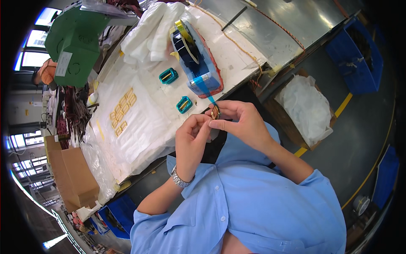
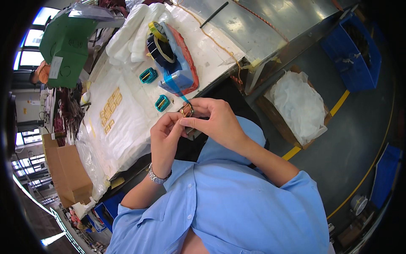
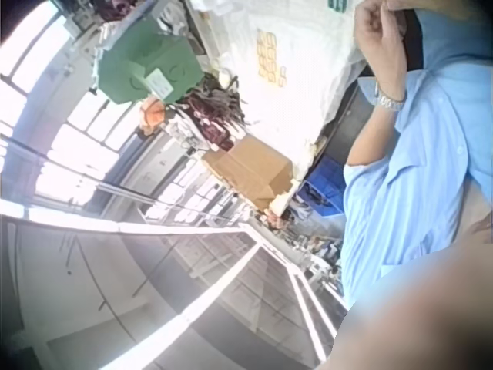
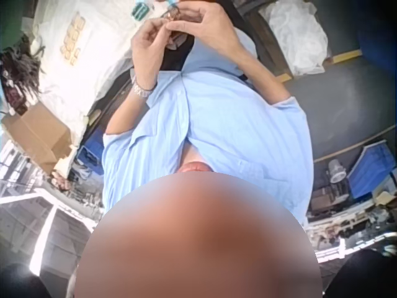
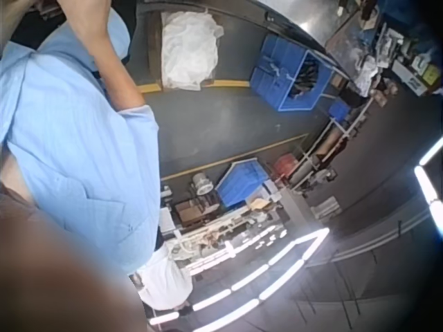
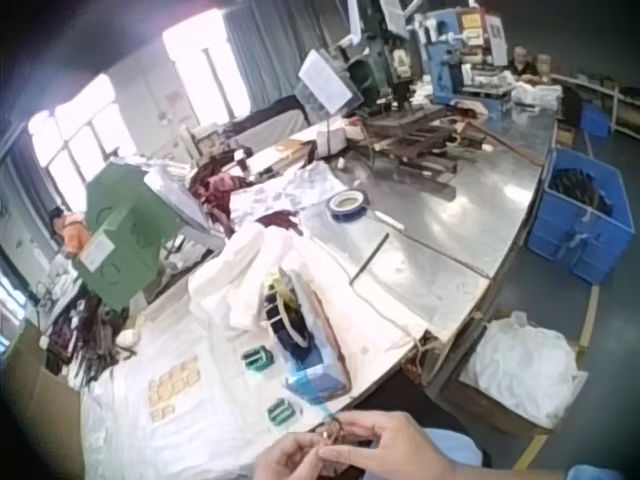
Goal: Taping small metal buckles using a tape dispenser.
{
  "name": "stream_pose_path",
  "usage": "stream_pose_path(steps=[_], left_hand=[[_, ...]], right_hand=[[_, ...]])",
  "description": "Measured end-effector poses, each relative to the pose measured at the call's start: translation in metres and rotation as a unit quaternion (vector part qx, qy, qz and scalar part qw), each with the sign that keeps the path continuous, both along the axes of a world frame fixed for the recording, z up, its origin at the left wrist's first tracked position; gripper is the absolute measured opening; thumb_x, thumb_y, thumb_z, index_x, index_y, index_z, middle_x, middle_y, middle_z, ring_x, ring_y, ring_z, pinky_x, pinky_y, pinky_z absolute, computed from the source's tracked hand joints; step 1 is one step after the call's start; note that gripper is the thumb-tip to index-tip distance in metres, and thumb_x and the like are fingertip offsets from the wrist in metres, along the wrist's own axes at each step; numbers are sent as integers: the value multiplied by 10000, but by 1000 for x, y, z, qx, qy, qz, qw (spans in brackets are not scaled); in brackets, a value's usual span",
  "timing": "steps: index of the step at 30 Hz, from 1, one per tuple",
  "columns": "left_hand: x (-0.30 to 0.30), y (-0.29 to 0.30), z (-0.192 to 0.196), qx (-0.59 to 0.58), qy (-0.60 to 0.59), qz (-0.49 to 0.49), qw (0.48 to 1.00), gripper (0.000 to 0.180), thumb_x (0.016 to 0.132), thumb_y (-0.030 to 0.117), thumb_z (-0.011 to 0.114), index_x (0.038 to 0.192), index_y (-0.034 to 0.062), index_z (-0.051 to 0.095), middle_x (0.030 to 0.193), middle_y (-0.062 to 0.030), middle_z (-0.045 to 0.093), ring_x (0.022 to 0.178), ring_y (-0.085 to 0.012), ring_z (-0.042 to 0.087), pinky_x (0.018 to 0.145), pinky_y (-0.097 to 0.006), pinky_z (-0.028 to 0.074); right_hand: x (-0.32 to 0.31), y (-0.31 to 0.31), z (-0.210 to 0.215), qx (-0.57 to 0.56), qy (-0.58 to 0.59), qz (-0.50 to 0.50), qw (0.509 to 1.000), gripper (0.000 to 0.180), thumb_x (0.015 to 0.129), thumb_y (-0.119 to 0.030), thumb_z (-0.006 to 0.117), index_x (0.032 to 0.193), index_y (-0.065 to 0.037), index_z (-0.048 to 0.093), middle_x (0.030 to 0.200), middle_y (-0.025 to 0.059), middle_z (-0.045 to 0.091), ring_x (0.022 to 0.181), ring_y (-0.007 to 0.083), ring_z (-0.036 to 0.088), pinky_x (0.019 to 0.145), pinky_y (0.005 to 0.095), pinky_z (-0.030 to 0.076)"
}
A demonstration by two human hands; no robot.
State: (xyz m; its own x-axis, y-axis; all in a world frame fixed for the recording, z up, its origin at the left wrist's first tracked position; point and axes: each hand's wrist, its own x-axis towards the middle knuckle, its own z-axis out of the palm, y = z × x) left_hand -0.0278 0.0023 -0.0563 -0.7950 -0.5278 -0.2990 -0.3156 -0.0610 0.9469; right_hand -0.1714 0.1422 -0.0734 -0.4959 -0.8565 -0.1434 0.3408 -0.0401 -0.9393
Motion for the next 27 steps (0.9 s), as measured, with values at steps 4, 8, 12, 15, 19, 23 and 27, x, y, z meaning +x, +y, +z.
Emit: stream_pose_path(steps=[4, 8, 12, 15, 19, 23, 27], left_hand=[[-1, 18, 6, -349, 111, -7, 931, 220, 961, -12, 767, 1179, -14, 738, 1037, -105, 776, 870, -182, 741, 782, -303, 580], [-9, 13, -2, -425, 144, -1, 894, 156, 940, -8, 787, 1094, 6, 765, 894, -108, 749, 808, -202, 740, 726, -307, 574], [-17, 7, 15, -333, 79, -3, 940, 70, 955, 16, 772, 1024, 2, 775, 817, -96, 746, 729, -178, 745, 666, -295, 564], [-26, -8, 15, -233, 76, -8, 969, 76, 991, 42, 743, 1020, -24, 768, 778, -87, 764, 679, -145, 754, 625, -282, 563], [-37, -22, 31, -112, 26, -47, 992, 121, 1022, 76, 740, 1006, -41, 764, 775, -63, 760, 674, -130, 749, 622, -261, 572], [-45, -43, 40, 45, -1, -74, 996, 218, 1060, 146, 744, 966, -50, 746, 780, -53, 727, 636, -134, 726, 604, -254, 592], [-50, -51, 47, 101, -25, -89, 991, 263, 1065, 195, 754, 945, -36, 719, 785, -46, 704, 612, -117, 701, 588, -297, 633]], right_hand=[[9, -1, 9, 4, -62, -16, 998, 423, 981, -80, 831, 1342, 93, 694, 1224, 140, 796, 1129, 148, 746, 982, 298, 601], [19, -8, 9, -17, -32, -83, 996, 342, 1001, -151, 824, 1233, 90, 750, 1036, 101, 830, 935, 87, 755, 790, 255, 613], [12, -9, 7, 13, 14, -63, 998, 358, 1029, -236, 805, 1193, 80, 768, 975, 92, 831, 873, 77, 745, 755, 254, 598], [10, -10, 0, 13, 50, -55, 997, 402, 1056, -316, 773, 1172, 68, 778, 930, 87, 828, 832, 70, 733, 736, 261, 583], [8, -10, -5, 17, 36, -36, 999, 399, 1061, -317, 761, 1189, 60, 775, 924, 83, 825, 844, 82, 737, 771, 268, 580], [-8, -6, 3, -3, -9, 38, 999, 464, 1045, -190, 772, 1411, 72, 656, 1195, 96, 782, 1128, 143, 736, 1014, 314, 582], [-23, -11, 1, -58, 47, 8, 997, 556, 997, -112, 811, 1467, 91, 594, 1271, 120, 759, 1179, 181, 737, 1061, 346, 583]])
